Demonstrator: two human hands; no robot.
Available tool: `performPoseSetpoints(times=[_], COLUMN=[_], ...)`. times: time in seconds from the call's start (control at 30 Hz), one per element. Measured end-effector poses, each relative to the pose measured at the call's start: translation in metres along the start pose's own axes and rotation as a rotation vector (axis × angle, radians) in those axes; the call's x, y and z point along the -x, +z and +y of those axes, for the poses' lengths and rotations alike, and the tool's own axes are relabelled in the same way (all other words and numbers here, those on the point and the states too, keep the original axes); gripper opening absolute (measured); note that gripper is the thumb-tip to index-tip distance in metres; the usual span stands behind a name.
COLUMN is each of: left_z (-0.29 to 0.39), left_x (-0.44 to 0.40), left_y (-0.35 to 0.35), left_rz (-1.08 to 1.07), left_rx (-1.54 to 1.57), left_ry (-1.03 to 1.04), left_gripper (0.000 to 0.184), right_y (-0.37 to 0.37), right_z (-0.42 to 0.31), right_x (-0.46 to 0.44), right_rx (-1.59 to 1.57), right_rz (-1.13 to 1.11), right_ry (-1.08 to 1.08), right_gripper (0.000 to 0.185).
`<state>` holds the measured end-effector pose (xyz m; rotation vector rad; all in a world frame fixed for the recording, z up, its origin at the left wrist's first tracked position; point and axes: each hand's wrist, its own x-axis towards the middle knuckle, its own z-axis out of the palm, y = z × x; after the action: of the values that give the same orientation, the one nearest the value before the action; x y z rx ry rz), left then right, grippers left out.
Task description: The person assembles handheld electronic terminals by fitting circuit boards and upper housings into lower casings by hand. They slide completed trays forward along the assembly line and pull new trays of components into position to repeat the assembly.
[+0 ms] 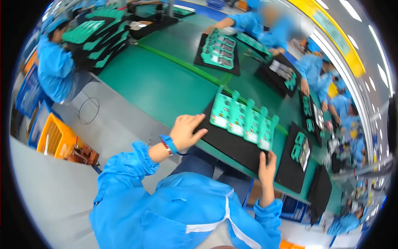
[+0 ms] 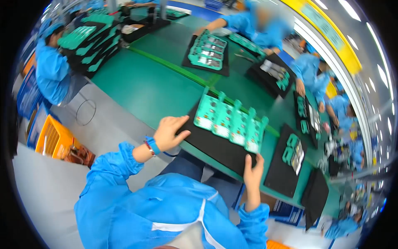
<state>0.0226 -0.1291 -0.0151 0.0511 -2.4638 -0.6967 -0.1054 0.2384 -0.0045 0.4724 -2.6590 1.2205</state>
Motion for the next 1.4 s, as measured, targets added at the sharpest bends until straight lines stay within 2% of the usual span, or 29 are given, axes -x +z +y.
performPoseSetpoints(times=[0.1,0.17,0.2,0.23,0.33,0.43,0.57,0.63,0.7,0.87,1.03,1.17,1.23,1.3,1.4], left_z=[0.004,-0.012,-0.032,-0.043,-0.135,-0.234,-0.336,-0.374,-0.410,-0.469,-0.553,-0.595,-0.602,-0.606,-0.608], left_x=[-0.012,-0.020,-0.019,-0.022,-0.007,0.015,0.049,0.062,0.074,0.072,0.068,0.055,0.059,0.062,0.070], left_y=[-0.002,-0.011,-0.005,-0.021,-0.067,-0.145,-0.245,-0.278,-0.307,-0.371,-0.414,-0.420,-0.416,-0.411,-0.403], left_rz=[-0.111,-0.258,-0.158,-0.032,0.431,0.883,1.119,1.150,1.189,1.104,0.952,0.901,0.911,0.914,0.920], left_rx=[0.121,0.292,0.605,0.603,0.564,0.677,0.637,0.563,0.490,0.398,0.425,0.439,0.448,0.459,0.484], left_ry=[-0.013,-0.107,-0.170,-0.288,-0.613,-0.825,-0.986,-1.049,-1.104,-1.247,-1.284,-1.320,-1.340,-1.349,-1.353], left_gripper=[0.062,0.064,0.058,0.052,0.038,0.038,0.050,0.051,0.050,0.047,0.043,0.040,0.039,0.038,0.036], right_y=[-0.022,-0.026,-0.024,-0.021,0.002,0.038,0.139,0.213,0.294,0.449,0.565,0.576,0.583,0.580,0.576], right_z=[-0.018,-0.050,-0.066,-0.082,-0.115,-0.162,-0.234,-0.270,-0.306,-0.397,-0.448,-0.469,-0.458,-0.447,-0.421], right_x=[-0.021,-0.035,-0.045,-0.055,-0.095,-0.134,-0.176,-0.183,-0.179,-0.152,-0.121,-0.136,-0.139,-0.143,-0.134], right_rx=[0.127,0.255,0.269,0.265,0.024,-0.240,-0.517,-0.669,-0.772,-0.762,-0.822,-0.732,-0.711,-0.762,-0.886], right_rz=[-0.063,-0.072,-0.091,-0.123,-0.382,-0.749,-1.209,-1.416,-1.533,-1.534,-1.312,-1.310,-1.343,-1.423,-1.411], right_ry=[-0.035,-0.140,-0.197,-0.250,-0.357,-0.255,-0.149,-0.034,0.101,0.214,0.178,0.207,0.177,0.240,0.119], right_gripper=[0.055,0.052,0.051,0.051,0.048,0.046,0.045,0.046,0.046,0.049,0.055,0.052,0.051,0.048,0.041])
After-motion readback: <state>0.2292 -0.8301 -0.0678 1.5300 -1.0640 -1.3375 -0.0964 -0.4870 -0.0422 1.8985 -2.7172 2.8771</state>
